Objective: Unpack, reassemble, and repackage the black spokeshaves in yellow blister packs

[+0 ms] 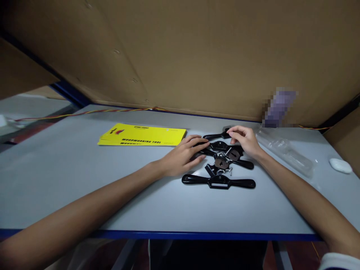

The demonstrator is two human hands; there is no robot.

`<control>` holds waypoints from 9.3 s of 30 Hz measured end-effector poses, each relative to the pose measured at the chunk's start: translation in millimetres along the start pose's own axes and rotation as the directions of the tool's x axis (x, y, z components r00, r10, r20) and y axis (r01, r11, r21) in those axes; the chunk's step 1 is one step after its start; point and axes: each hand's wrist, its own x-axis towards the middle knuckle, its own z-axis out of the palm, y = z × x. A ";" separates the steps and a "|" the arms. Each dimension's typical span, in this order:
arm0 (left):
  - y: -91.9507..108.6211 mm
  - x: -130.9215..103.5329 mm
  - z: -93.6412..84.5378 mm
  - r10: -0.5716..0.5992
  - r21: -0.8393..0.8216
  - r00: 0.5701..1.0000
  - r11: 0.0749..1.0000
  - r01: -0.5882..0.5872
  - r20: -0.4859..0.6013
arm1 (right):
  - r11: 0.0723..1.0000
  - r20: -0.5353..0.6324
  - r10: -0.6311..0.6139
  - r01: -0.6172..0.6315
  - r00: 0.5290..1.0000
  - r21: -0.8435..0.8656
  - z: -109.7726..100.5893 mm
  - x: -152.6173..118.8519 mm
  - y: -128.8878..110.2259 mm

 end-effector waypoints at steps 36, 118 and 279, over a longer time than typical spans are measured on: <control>-3.0 2.9 1.1 -0.115 -0.013 0.976 0.993 0.120 0.183 | 0.707 0.322 -0.149 0.329 0.935 -0.627 13.1 20.6 1.9; -0.3 0.1 -1.5 -0.074 0.016 0.985 0.997 0.072 0.158 | 0.915 0.140 0.004 0.053 0.990 -0.399 8.7 16.7 0.0; 50.3 -2.6 -15.8 0.602 0.201 0.798 0.782 -0.590 0.002 | 0.624 0.045 -0.487 0.383 0.872 -0.681 -24.7 -79.6 -22.1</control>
